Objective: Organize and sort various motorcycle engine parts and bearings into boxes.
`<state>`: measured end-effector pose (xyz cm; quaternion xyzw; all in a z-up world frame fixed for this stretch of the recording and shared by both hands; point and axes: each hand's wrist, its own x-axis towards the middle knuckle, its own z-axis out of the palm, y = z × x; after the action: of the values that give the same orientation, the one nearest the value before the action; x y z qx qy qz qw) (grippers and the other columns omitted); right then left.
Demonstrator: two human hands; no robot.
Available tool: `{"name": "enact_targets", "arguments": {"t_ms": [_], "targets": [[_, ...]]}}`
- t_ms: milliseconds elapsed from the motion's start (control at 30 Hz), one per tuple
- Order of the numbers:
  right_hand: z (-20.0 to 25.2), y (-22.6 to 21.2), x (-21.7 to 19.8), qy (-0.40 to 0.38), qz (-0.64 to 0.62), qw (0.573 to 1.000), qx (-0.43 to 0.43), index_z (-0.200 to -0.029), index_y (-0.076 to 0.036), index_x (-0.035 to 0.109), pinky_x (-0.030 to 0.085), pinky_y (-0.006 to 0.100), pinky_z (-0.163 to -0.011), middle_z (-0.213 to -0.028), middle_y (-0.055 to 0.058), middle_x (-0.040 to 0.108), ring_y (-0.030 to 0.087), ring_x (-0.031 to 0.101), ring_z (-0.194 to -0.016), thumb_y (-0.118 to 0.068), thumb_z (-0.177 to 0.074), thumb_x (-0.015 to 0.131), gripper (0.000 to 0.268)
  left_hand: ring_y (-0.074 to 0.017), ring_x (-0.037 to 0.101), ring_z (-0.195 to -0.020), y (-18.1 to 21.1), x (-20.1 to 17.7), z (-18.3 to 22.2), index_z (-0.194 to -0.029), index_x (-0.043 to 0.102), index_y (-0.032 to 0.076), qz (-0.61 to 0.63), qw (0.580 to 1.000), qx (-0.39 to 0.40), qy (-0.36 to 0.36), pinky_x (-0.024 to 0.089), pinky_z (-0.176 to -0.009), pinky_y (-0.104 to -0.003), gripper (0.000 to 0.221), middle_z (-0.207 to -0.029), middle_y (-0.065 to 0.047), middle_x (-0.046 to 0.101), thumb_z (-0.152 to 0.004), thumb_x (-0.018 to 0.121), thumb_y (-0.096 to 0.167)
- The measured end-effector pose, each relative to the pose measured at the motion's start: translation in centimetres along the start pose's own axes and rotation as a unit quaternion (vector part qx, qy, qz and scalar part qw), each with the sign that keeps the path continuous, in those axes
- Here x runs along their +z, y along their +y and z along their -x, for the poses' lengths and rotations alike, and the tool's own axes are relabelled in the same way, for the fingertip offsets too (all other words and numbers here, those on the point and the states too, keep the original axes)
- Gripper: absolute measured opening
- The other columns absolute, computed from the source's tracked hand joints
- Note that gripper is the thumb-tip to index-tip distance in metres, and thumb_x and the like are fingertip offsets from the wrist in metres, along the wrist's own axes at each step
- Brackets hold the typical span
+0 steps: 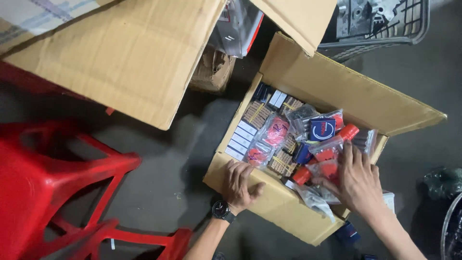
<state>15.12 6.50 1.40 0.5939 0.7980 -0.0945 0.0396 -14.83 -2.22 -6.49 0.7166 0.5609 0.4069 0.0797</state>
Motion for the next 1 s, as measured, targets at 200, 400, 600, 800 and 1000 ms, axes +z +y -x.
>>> {"name": "enact_targets", "arguments": {"t_ms": [200, 400, 600, 800, 1000], "targets": [[-5.8, -3.9, -4.1, 0.098, -0.135, 0.98, -0.107, -0.138, 0.006, 0.053, 0.049, 0.049, -0.105, -0.14, 0.028, 0.054, 0.044, 0.056, -0.127, -0.034, -0.087, 0.071, 0.067, -0.0238, 0.062, -0.096, 1.1, -0.1, -2.5, -0.104, 0.066, 0.012, 0.001, 0.992, -0.121, -0.03, 0.044, -0.09, -0.044, 0.017, -0.099, -0.004, 0.068, -0.096, 0.067, 0.027], [-16.8, -6.7, 2.2, 0.098, -0.059, 0.974, -0.197, -0.105, -0.006, 0.069, 0.055, 0.045, -0.085, -0.118, 0.011, 0.069, 0.034, 0.064, -0.107, -0.02, -0.089, 0.07, 0.021, -0.024, 0.06, -0.091, 0.5, 1.1, -2.0, -0.103, 0.067, 0.012, -0.062, 0.995, -0.079, -0.025, 0.04, -0.09, -0.044, 0.014, -0.094, -0.003, 0.067, -0.094, 0.066, 0.023], [-20.5, -9.4, 7.1, 0.044, 0.122, 0.971, -0.2, -0.096, -0.006, 0.071, 0.058, 0.043, -0.074, -0.108, 0.017, 0.07, 0.035, 0.066, -0.107, -0.019, -0.074, 0.074, 0.026, -0.0244, 0.059, -0.089, 0.2, 0.9, -2.4, -0.106, 0.069, 0.011, -0.067, 0.995, -0.067, -0.037, 0.039, -0.091, -0.045, 0.018, -0.095, -0.003, 0.066, -0.094, 0.063, 0.023], [-27.4, 0.6, 23.0, -0.035, -0.176, 0.854, -0.488, -0.106, -0.003, 0.065, 0.052, 0.05, -0.107, -0.088, 0.015, 0.069, 0.033, 0.066, -0.094, -0.057, -0.067, 0.085, 0.069, -0.0225, 0.058, -0.087, -0.5, 1.3, -2.0, -0.108, 0.07, 0.011, -0.068, 0.995, -0.05, -0.047, 0.037, -0.089, -0.044, 0.021, -0.092, -0.002, 0.065, -0.094, 0.063, 0.026], [-18.8, -8.6, -0.7, 0.122, 0.045, 0.955, -0.266, -0.105, -0.003, 0.064, 0.054, 0.046, -0.08, -0.092, 0.015, 0.068, 0.038, 0.068, -0.093, -0.021, -0.079, 0.075, 0.033, -0.0213, 0.058, -0.09, -0.7, 1.1, -1.7, -0.108, 0.069, 0.012, -0.065, 0.995, -0.055, -0.047, 0.038, -0.09, -0.042, 0.02, -0.095, -0.002, 0.066, -0.097, 0.062, 0.027]]}}
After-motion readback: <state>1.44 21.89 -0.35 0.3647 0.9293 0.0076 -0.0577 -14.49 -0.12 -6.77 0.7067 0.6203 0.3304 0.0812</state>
